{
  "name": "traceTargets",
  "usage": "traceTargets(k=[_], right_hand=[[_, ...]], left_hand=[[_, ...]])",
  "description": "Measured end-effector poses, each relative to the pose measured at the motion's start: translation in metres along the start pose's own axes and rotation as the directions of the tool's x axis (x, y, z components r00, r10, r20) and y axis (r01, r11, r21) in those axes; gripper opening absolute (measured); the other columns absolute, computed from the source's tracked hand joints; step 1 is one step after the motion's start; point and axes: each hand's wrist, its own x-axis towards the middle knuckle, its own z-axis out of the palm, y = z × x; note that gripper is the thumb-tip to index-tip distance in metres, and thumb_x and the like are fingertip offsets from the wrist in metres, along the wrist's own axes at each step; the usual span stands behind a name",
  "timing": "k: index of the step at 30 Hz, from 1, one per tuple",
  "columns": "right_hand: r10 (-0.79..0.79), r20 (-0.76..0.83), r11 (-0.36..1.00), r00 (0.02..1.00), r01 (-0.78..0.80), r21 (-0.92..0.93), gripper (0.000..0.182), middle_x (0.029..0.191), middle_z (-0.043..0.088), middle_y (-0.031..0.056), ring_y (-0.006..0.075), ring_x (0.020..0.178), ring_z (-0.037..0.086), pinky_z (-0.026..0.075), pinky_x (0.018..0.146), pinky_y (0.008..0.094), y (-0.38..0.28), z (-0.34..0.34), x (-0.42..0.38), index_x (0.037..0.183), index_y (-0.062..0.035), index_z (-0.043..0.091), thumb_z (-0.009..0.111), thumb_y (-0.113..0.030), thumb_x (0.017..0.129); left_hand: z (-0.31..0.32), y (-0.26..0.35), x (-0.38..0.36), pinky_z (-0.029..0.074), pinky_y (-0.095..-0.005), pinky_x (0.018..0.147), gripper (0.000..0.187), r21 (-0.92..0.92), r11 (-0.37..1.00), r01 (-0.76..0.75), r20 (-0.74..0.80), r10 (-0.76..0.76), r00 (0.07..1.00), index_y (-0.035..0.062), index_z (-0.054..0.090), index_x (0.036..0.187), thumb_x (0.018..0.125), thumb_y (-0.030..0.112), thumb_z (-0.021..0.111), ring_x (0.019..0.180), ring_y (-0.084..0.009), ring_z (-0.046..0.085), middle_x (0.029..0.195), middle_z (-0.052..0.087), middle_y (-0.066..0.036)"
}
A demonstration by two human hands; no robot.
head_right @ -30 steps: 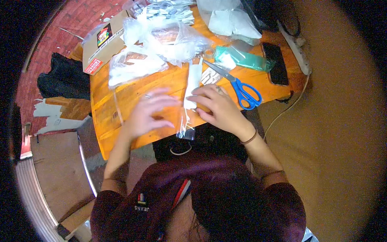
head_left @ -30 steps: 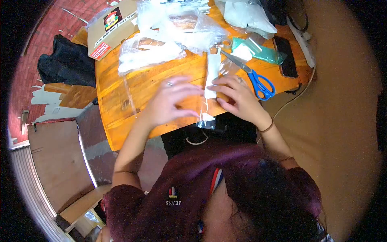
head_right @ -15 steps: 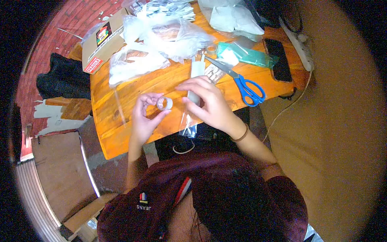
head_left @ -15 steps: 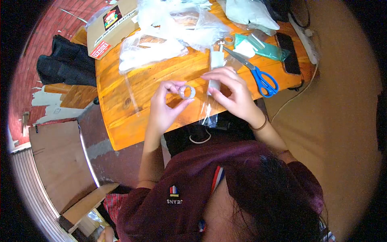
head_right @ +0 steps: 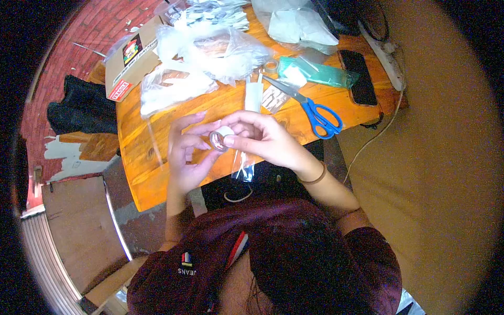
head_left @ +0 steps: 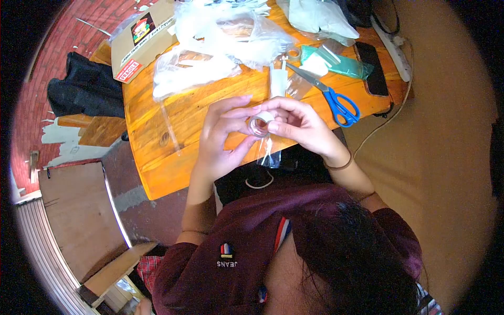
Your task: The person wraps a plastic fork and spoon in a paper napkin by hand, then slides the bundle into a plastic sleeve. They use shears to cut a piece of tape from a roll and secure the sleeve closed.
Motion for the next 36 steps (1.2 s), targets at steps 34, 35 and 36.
traceTargets(k=[34, 35, 36], right_hand=[[-0.502, -0.439, 0.791, 0.745, 0.190, -0.582, 0.005, 0.080, 0.061, 0.0050, 0.0110, 0.073, 0.056, 0.042, 0.063, 0.0223, -0.003, -0.013, 0.002, 0.079, -0.0007, 0.062, 0.063, -0.005, 0.080], [-0.529, -0.394, 0.725, 0.752, 0.158, -0.671, 0.005, 0.080, 0.061, 0.0058, 0.0118, 0.073, 0.056, 0.043, 0.063, 0.0227, -0.009, -0.013, 0.001, 0.079, -0.0007, 0.063, 0.064, -0.005, 0.080], [-0.516, -0.387, 0.720, 0.764, 0.143, -0.679, 0.005, 0.080, 0.062, 0.0063, 0.0121, 0.073, 0.056, 0.043, 0.063, 0.0229, -0.013, -0.013, 0.002, 0.079, -0.0006, 0.063, 0.064, -0.006, 0.079]], left_hand=[[0.043, -0.002, -0.003, 0.047, -0.0361, 0.080, 0.027, 0.171, 0.976, 0.137, -0.118, -0.118, 0.986, 0.0017, 0.049, 0.062, 0.073, 0.012, 0.072, 0.089, -0.0273, 0.059, 0.093, 0.063, -0.008], [0.046, -0.003, -0.007, 0.047, -0.0324, 0.077, 0.030, -0.003, 0.962, 0.273, -0.132, -0.271, 0.953, 0.0008, 0.045, 0.059, 0.078, 0.007, 0.067, 0.086, -0.0265, 0.060, 0.092, 0.063, -0.011], [0.047, -0.005, -0.010, 0.047, -0.0312, 0.075, 0.028, -0.095, 0.949, 0.300, -0.095, -0.308, 0.946, 0.0008, 0.046, 0.061, 0.077, 0.006, 0.068, 0.085, -0.0242, 0.061, 0.092, 0.063, -0.011]])
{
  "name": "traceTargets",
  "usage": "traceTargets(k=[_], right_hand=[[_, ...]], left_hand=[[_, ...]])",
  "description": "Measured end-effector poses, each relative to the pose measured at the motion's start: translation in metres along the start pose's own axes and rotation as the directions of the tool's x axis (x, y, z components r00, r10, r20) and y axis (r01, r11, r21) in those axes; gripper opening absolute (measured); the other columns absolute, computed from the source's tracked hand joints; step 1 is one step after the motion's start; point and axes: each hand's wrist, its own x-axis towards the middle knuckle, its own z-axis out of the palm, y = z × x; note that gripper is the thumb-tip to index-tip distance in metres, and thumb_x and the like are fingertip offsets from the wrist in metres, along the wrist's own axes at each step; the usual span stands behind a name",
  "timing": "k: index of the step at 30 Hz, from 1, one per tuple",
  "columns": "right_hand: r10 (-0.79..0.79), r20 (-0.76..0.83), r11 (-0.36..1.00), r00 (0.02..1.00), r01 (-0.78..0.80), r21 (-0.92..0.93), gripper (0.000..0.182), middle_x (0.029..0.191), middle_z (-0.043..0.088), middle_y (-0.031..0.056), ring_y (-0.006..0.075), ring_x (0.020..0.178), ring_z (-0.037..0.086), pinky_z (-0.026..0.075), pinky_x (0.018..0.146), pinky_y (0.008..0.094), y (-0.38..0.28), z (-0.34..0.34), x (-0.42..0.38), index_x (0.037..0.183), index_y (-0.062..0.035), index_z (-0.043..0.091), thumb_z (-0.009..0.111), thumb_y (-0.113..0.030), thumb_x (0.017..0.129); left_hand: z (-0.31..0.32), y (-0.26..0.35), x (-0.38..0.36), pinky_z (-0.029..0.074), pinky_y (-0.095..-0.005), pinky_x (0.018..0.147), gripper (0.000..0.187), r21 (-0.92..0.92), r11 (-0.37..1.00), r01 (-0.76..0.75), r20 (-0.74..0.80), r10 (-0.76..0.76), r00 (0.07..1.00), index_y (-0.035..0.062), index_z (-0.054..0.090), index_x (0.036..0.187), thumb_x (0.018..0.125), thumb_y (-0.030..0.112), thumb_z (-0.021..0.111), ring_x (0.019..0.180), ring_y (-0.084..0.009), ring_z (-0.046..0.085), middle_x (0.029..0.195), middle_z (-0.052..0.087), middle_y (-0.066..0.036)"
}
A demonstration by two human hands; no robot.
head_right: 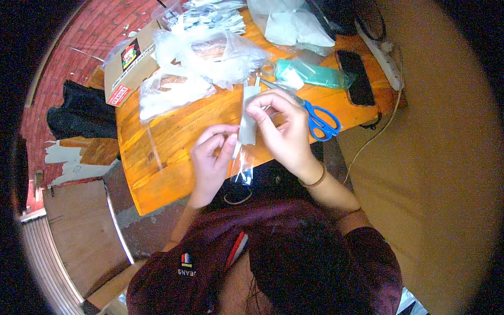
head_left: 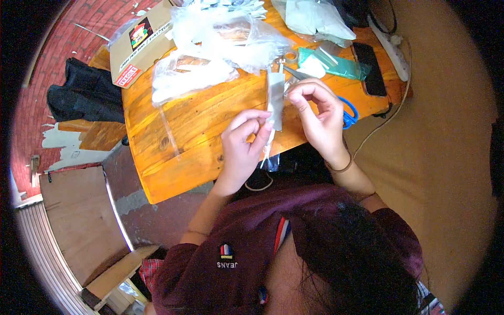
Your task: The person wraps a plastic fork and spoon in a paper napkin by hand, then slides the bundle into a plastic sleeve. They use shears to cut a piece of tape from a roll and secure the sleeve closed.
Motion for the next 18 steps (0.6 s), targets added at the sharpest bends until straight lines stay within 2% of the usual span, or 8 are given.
traceTargets(k=[2, 5, 8, 11, 14, 17, 18], right_hand=[[0.017, 0.037, 0.999, 0.999, -0.015, -0.033, 0.006, 0.081, 0.063, 0.0072, 0.0127, 0.072, 0.057, 0.043, 0.063, 0.0232, -0.003, -0.002, 0.004, 0.079, -0.0004, 0.064, 0.065, -0.006, 0.079], [-0.003, 0.071, 0.999, 0.997, 0.006, -0.038, 0.007, 0.081, 0.064, 0.0079, 0.0148, 0.075, 0.058, 0.044, 0.067, 0.0251, -0.001, -0.007, 0.009, 0.081, -0.0009, 0.066, 0.066, -0.007, 0.078], [-0.067, 0.183, 0.994, 0.981, 0.082, -0.072, 0.004, 0.093, 0.062, 0.0091, 0.0179, 0.088, 0.057, 0.043, 0.082, 0.0297, -0.006, -0.012, 0.011, 0.081, -0.0004, 0.065, 0.063, -0.004, 0.081], [-0.120, 0.145, 0.990, 0.982, 0.130, -0.060, 0.008, 0.090, 0.063, 0.0107, 0.0210, 0.088, 0.059, 0.043, 0.079, 0.0303, -0.005, -0.009, 0.011, 0.081, -0.0030, 0.067, 0.067, -0.010, 0.078], [-0.137, 0.206, 0.968, 0.969, 0.175, -0.181, 0.009, 0.098, 0.060, 0.0128, 0.0244, 0.092, 0.058, 0.043, 0.083, 0.0335, -0.006, -0.011, 0.011, 0.081, -0.0039, 0.067, 0.065, -0.012, 0.079], [-0.246, 0.307, 0.838, 0.919, 0.361, -0.409, 0.019, 0.104, 0.058, 0.0142, 0.0287, 0.093, 0.057, 0.042, 0.086, 0.0373, -0.017, -0.020, 0.013, 0.095, -0.0038, 0.064, 0.063, -0.015, 0.079], [-0.191, 0.290, 0.852, 0.938, 0.305, -0.425, 0.023, 0.105, 0.057, 0.0146, 0.0295, 0.094, 0.056, 0.042, 0.086, 0.0375, -0.018, -0.023, 0.013, 0.100, -0.0036, 0.062, 0.062, -0.014, 0.079]], left_hand=[[-0.002, -0.002, -0.003, 0.047, -0.0287, 0.072, 0.024, -0.172, 0.981, 0.089, 0.078, -0.076, 0.994, 0.0007, 0.047, 0.066, 0.077, 0.004, 0.068, 0.081, -0.0196, 0.062, 0.091, 0.064, -0.012], [0.004, 0.004, -0.007, 0.046, -0.0264, 0.071, 0.024, -0.484, 0.839, 0.249, 0.093, -0.234, 0.968, 0.0016, 0.047, 0.078, 0.074, 0.002, 0.070, 0.076, -0.0123, 0.060, 0.085, 0.063, -0.010], [0.003, 0.015, -0.001, 0.046, -0.0252, 0.071, 0.039, -0.480, 0.821, 0.311, 0.187, -0.250, 0.950, 0.0021, 0.049, 0.100, 0.070, 0.003, 0.074, 0.073, -0.0090, 0.057, 0.077, 0.059, -0.004], [0.000, 0.013, 0.004, 0.046, -0.0233, 0.072, 0.056, -0.368, 0.896, 0.249, 0.308, -0.135, 0.942, 0.0028, 0.049, 0.116, 0.067, 0.005, 0.076, 0.072, -0.0093, 0.055, 0.072, 0.053, 0.000], [-0.002, 0.009, 0.005, 0.047, -0.0234, 0.073, 0.068, -0.284, 0.944, 0.168, 0.371, -0.053, 0.927, 0.0037, 0.045, 0.127, 0.066, 0.006, 0.077, 0.070, -0.0092, 0.054, 0.072, 0.050, 0.000], [-0.004, 0.015, 0.008, 0.048, -0.0237, 0.070, 0.067, -0.280, 0.935, 0.219, 0.330, -0.121, 0.936, 0.0049, 0.046, 0.126, 0.066, 0.005, 0.077, 0.069, -0.0085, 0.053, 0.073, 0.050, 0.000], [-0.006, 0.017, 0.009, 0.048, -0.0232, 0.071, 0.069, -0.265, 0.933, 0.245, 0.361, -0.140, 0.922, 0.0046, 0.045, 0.127, 0.066, 0.004, 0.077, 0.070, -0.0081, 0.053, 0.074, 0.049, 0.000]])
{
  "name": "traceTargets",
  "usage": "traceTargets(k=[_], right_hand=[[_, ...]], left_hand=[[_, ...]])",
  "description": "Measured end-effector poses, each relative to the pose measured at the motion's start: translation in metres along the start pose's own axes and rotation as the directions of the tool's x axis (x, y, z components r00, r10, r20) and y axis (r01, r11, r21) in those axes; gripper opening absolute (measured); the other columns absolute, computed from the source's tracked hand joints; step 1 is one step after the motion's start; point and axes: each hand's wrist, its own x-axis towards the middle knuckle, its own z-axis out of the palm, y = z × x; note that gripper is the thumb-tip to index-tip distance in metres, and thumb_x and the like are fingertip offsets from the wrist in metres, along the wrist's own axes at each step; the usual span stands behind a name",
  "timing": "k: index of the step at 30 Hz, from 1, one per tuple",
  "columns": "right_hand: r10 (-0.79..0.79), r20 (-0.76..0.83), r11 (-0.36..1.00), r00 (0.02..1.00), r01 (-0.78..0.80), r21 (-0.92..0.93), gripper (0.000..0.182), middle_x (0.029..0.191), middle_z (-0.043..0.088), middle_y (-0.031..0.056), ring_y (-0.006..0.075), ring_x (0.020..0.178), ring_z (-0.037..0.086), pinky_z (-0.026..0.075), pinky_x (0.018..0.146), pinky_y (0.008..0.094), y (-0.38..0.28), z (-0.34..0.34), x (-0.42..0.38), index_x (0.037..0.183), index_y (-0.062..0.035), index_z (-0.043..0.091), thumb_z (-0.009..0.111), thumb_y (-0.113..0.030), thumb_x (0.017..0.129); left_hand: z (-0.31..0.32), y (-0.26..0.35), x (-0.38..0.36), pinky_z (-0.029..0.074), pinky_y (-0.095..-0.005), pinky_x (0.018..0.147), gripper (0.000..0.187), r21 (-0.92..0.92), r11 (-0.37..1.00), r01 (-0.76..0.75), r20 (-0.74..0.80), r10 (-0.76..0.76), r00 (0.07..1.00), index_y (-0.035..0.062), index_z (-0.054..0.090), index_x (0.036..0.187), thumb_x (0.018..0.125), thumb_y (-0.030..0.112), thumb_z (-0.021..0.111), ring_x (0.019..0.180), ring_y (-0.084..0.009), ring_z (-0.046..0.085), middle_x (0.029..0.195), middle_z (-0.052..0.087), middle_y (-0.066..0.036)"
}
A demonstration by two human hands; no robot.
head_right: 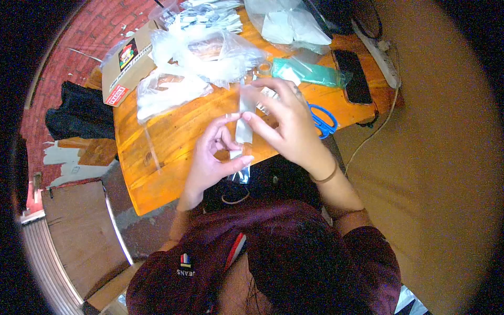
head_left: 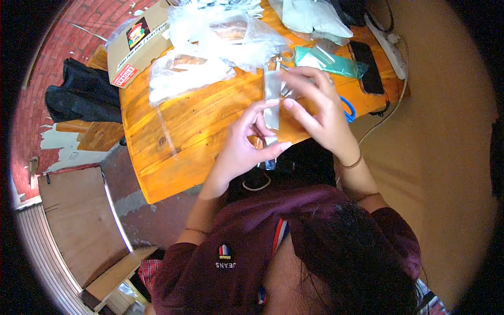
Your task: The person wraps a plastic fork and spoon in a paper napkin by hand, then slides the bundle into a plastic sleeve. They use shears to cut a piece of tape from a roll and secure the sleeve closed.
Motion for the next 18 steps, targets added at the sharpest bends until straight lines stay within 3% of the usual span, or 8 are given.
traceTargets(k=[2, 3, 6, 9, 15, 18], right_hand=[[0.118, 0.016, 0.993, 0.993, -0.118, 0.003, 0.033, 0.107, 0.056, 0.0156, 0.0309, 0.096, 0.055, 0.042, 0.087, 0.0378, 0.006, -0.010, -0.003, 0.110, -0.0030, 0.056, 0.061, -0.014, 0.079], [0.279, 0.082, 0.959, 0.957, -0.282, 0.035, 0.036, 0.106, 0.056, 0.0170, 0.0325, 0.098, 0.054, 0.042, 0.086, 0.0371, 0.011, -0.019, -0.009, 0.113, -0.0016, 0.051, 0.059, -0.012, 0.079], [0.250, 0.302, 0.948, 0.920, -0.169, -0.269, 0.024, 0.096, 0.054, 0.0181, 0.0367, 0.090, 0.054, 0.044, 0.079, 0.0406, 0.046, -0.051, -0.034, 0.099, 0.0003, 0.052, 0.060, -0.007, 0.077], [0.425, 0.483, 0.903, 0.766, -0.323, -0.283, 0.025, 0.093, 0.054, 0.0183, 0.0369, 0.089, 0.053, 0.044, 0.078, 0.0413, 0.054, -0.063, -0.048, 0.096, 0.0008, 0.051, 0.063, -0.006, 0.075], [0.386, 0.394, 0.921, 0.834, -0.327, -0.212, 0.030, 0.094, 0.053, 0.0196, 0.0371, 0.092, 0.052, 0.043, 0.080, 0.0406, 0.061, -0.060, -0.052, 0.094, 0.0023, 0.051, 0.067, -0.006, 0.070], [0.445, 0.346, 0.888, 0.826, -0.356, -0.292, 0.030, 0.091, 0.056, 0.0194, 0.0370, 0.088, 0.055, 0.045, 0.077, 0.0405, 0.071, -0.054, -0.052, 0.090, 0.0036, 0.053, 0.069, -0.007, 0.068]], left_hand=[[-0.006, 0.005, 0.000, 0.049, -0.0223, 0.071, 0.074, 0.013, 0.998, 0.057, 0.050, -0.058, 0.997, 0.0041, 0.042, 0.129, 0.064, 0.002, 0.077, 0.072, -0.0074, 0.052, 0.075, 0.047, 0.001], [-0.007, 0.004, 0.000, 0.048, -0.0218, 0.071, 0.074, 0.012, 0.997, 0.071, 0.044, -0.072, 0.996, 0.0045, 0.042, 0.129, 0.064, 0.001, 0.077, 0.072, -0.0073, 0.052, 0.075, 0.048, 0.000], [-0.010, 0.000, -0.002, 0.048, -0.0207, 0.067, 0.072, 0.016, 0.995, 0.094, 0.026, -0.094, 0.995, 0.0067, 0.044, 0.129, 0.065, 0.004, 0.078, 0.070, -0.0067, 0.052, 0.076, 0.050, 0.000], [-0.015, -0.006, -0.003, 0.048, -0.0199, 0.059, 0.069, 0.021, 0.995, 0.098, 0.018, -0.098, 0.995, 0.0100, 0.046, 0.127, 0.067, 0.009, 0.079, 0.067, -0.0059, 0.051, 0.079, 0.052, -0.001], [-0.015, -0.010, 0.000, 0.046, -0.0188, 0.055, 0.068, -0.006, 0.994, 0.105, 0.011, -0.105, 0.994, 0.0102, 0.046, 0.127, 0.068, 0.008, 0.078, 0.065, -0.0044, 0.049, 0.087, 0.052, -0.002], [-0.016, -0.010, 0.000, 0.044, -0.0177, 0.052, 0.066, -0.054, 0.993, 0.104, -0.018, -0.105, 0.994, 0.0097, 0.046, 0.127, 0.069, 0.008, 0.078, 0.062, -0.0033, 0.048, 0.088, 0.051, -0.002]])
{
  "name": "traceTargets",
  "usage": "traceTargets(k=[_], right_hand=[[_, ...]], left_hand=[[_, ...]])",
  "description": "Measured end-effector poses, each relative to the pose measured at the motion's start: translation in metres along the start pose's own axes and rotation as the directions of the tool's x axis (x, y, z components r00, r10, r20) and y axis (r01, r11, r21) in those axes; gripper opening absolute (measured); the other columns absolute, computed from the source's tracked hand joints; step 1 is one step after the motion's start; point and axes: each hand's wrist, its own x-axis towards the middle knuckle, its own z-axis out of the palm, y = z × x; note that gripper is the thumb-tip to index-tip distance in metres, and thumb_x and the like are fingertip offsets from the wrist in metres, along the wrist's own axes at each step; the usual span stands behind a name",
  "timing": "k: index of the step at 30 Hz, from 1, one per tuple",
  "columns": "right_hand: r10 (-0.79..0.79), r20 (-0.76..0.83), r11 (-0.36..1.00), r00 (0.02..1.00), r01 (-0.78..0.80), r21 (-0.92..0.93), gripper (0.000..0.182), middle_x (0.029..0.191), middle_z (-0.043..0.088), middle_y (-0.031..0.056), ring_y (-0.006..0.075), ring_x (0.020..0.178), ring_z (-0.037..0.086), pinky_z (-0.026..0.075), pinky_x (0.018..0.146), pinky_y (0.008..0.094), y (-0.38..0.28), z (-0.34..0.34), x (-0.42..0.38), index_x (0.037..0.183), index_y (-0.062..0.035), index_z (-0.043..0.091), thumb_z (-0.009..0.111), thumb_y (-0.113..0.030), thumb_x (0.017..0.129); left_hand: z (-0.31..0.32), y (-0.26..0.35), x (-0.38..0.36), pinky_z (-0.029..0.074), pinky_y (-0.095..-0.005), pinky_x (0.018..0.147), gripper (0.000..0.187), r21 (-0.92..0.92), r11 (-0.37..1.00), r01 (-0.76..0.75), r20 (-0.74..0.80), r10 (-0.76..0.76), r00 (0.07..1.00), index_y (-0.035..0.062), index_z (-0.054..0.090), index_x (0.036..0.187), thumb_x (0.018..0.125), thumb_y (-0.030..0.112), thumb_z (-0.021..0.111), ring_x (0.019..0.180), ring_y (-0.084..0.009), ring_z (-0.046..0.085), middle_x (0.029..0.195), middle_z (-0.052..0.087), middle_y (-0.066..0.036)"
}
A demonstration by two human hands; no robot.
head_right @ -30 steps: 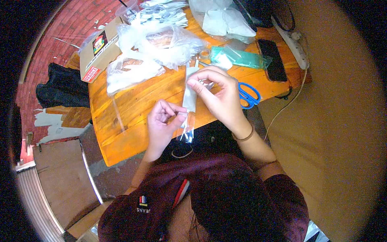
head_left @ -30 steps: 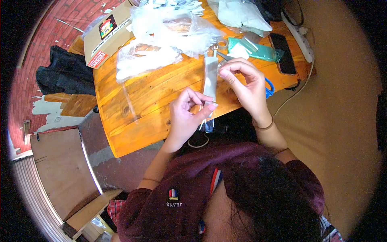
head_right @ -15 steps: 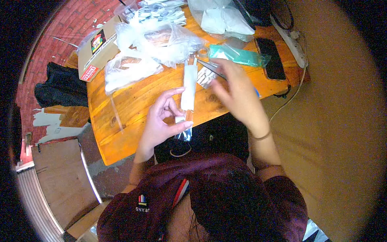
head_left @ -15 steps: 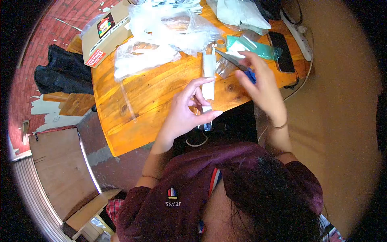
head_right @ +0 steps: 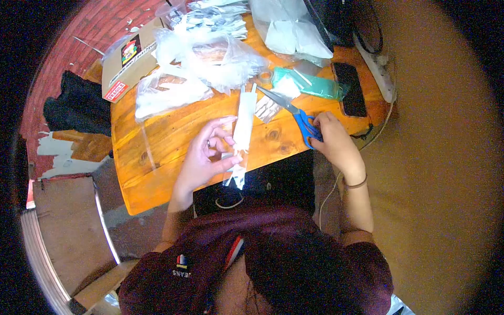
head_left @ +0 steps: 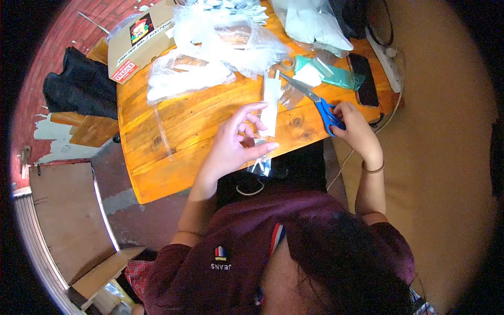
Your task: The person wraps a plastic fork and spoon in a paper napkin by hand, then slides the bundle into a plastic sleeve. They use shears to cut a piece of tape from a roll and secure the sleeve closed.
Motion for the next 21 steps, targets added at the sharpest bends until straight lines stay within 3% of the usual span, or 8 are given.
traceTargets(k=[3, 6, 9, 12, 13, 16, 21], right_hand=[[-0.010, 0.014, 0.998, 1.000, 0.011, -0.059, 0.028, 0.078, 0.056, 0.0155, 0.0291, 0.072, 0.057, 0.047, 0.066, 0.0340, -0.004, -0.003, 0.005, 0.088, 0.0030, 0.051, 0.069, -0.002, 0.067], [-0.069, 0.144, 0.997, 0.987, 0.072, -0.019, 0.022, 0.069, 0.057, 0.0090, 0.0197, 0.065, 0.057, 0.047, 0.061, 0.0295, -0.003, -0.011, 0.010, 0.084, 0.0022, 0.053, 0.067, -0.002, 0.068], [0.076, 0.390, 0.938, 0.917, -0.198, 0.283, 0.020, 0.076, 0.056, 0.0022, 0.0093, 0.071, 0.054, 0.045, 0.063, 0.0237, 0.003, -0.023, 0.009, 0.089, 0.0006, 0.054, 0.063, -0.002, 0.072], [0.020, 0.395, 0.785, 0.918, -0.259, 0.563, 0.022, 0.085, 0.053, -0.0025, 0.0041, 0.077, 0.050, 0.044, 0.067, 0.0201, 0.011, -0.027, -0.003, 0.096, -0.0012, 0.054, 0.059, -0.002, 0.074], [-0.008, 0.363, 0.775, 0.932, -0.223, 0.592, 0.032, 0.086, 0.054, -0.0027, 0.0065, 0.077, 0.052, 0.045, 0.069, 0.0207, 0.010, -0.028, -0.005, 0.103, -0.0014, 0.052, 0.061, 0.000, 0.073], [-0.006, 0.381, 0.696, 0.925, -0.270, 0.665, 0.035, 0.088, 0.052, -0.0029, 0.0050, 0.078, 0.049, 0.043, 0.071, 0.0192, 0.010, -0.027, -0.017, 0.105, -0.0024, 0.053, 0.061, 0.000, 0.071], [0.005, 0.290, 0.671, 0.957, -0.218, 0.708, 0.040, 0.084, 0.047, -0.0049, 0.0065, 0.079, 0.045, 0.036, 0.072, 0.0201, 0.001, -0.008, -0.031, 0.096, -0.0063, 0.050, 0.075, -0.015, 0.065]], left_hand=[[-0.004, -0.001, -0.004, 0.043, -0.0165, 0.051, 0.065, -0.024, 0.999, 0.033, -0.020, -0.034, 0.999, 0.0090, 0.044, 0.128, 0.070, 0.005, 0.075, 0.061, -0.0020, 0.048, 0.090, 0.051, -0.002], [-0.010, 0.002, -0.005, 0.042, -0.0151, 0.053, 0.068, -0.019, 0.997, 0.077, 0.022, -0.076, 0.997, 0.0086, 0.040, 0.131, 0.072, 0.000, 0.072, 0.062, -0.0010, 0.048, 0.097, 0.052, -0.003], [-0.016, 0.001, -0.008, 0.041, -0.0147, 0.053, 0.067, -0.021, 0.997, 0.074, 0.004, -0.074, 0.997, 0.0095, 0.040, 0.131, 0.072, 0.001, 0.071, 0.061, -0.0006, 0.048, 0.099, 0.052, -0.004], [-0.024, -0.005, -0.010, 0.041, -0.0143, 0.053, 0.066, -0.024, 0.998, 0.058, -0.016, -0.059, 0.998, 0.0101, 0.041, 0.131, 0.072, 0.001, 0.071, 0.061, -0.0003, 0.048, 0.101, 0.052, -0.004], [-0.027, -0.005, -0.009, 0.041, -0.0142, 0.053, 0.066, -0.022, 0.999, 0.048, -0.022, -0.048, 0.999, 0.0102, 0.041, 0.130, 0.072, 0.001, 0.071, 0.062, -0.0002, 0.048, 0.102, 0.052, -0.004], [-0.033, -0.010, -0.009, 0.041, -0.0141, 0.053, 0.065, -0.060, 0.997, 0.056, -0.030, -0.058, 0.998, 0.0099, 0.042, 0.130, 0.072, 0.001, 0.071, 0.062, -0.0004, 0.047, 0.106, 0.051, -0.004], [-0.038, -0.008, -0.003, 0.042, -0.0168, 0.053, 0.063, -0.037, 0.998, 0.053, -0.042, -0.055, 0.998, 0.0083, 0.045, 0.126, 0.071, 0.009, 0.075, 0.060, -0.0024, 0.051, 0.106, 0.051, -0.005]])
